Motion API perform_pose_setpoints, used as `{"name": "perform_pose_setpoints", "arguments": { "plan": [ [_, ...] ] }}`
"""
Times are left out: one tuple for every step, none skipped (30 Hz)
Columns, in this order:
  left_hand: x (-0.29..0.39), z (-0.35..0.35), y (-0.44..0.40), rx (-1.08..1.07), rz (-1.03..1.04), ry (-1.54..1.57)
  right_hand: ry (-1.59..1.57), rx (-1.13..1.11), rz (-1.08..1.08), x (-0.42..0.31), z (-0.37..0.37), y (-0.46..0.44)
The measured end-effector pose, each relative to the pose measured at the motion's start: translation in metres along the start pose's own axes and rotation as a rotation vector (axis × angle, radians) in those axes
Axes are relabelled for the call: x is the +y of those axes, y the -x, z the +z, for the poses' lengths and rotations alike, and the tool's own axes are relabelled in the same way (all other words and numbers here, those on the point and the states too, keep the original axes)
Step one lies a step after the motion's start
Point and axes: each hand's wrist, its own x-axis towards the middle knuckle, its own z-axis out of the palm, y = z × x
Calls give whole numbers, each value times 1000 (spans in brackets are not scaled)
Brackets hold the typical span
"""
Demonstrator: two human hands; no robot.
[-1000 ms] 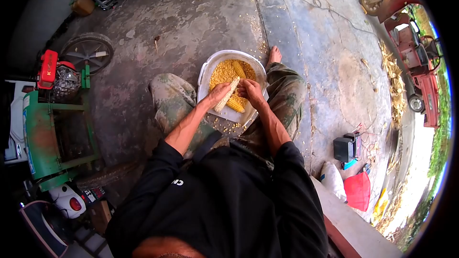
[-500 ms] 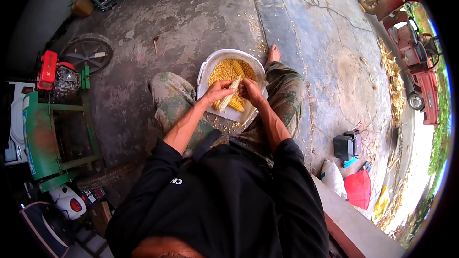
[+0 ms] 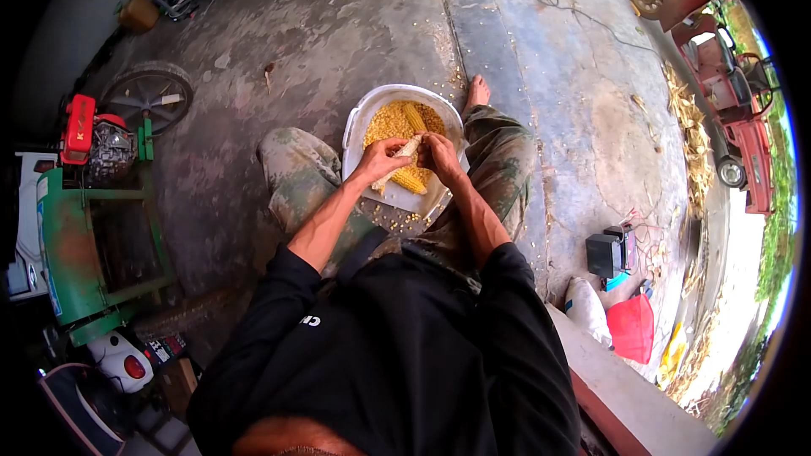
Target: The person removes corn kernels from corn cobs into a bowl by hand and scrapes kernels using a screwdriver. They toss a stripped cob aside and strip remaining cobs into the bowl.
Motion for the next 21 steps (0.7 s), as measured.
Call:
{"name": "perform_pose_setpoints", "arguments": {
  "plan": [
    [-3,1,-2,-3,11,12,5,32,10,0,0,0],
    [-5,1,-4,-8,25,24,16,69,20,0,0,0],
    [-3,0,-2,25,49,-6,9,73,44,2,-2,-4],
    [-3,0,1,48,81,-31,-23,49,48,1,-1,-5],
    [0,2,-2,50,102,-59,5,55,42,0,-3,-5],
    [-2,0,0,45,96,-75,59,63,38,2,3,-4],
    [-3,-1,1,30,79,-78,112,69,35,1,4,-3],
    [-3,-1,2,11,59,-77,164,75,32,1,6,-1],
    [-1,0,3,-8,36,-74,191,19,26,8,1,-7],
    [17,1,9,-24,-35,-102,288,16,-7,9,1,-4],
    [-4,1,3,-27,-17,-68,356,11,-19,17,-4,-11],
    [-1,4,3,-38,-30,-87,412,1,24,9,1,-2],
    [-2,2,4,-40,-49,-109,500,-22,-22,13,1,-7],
    [-21,1,-4,-62,-40,-61,603,-8,-96,6,3,1],
    [-37,4,-11,-78,-37,-13,674,56,-163,6,5,2],
    [-31,5,-9,3,-23,-120,713,54,-195,0,5,5],
    [-25,5,-6,90,-8,-226,753,49,-225,-6,4,6],
    [-42,-2,-13,97,-22,-197,742,72,-232,-6,1,-1],
    [-50,-5,-14,144,-70,-119,817,113,-402,-4,-3,-12],
    [-68,-10,-19,203,-71,-170,893,155,-571,-4,-8,-19],
    [-83,-12,-25,267,-69,-222,886,174,-577,-13,-10,-14]
  ]
}}
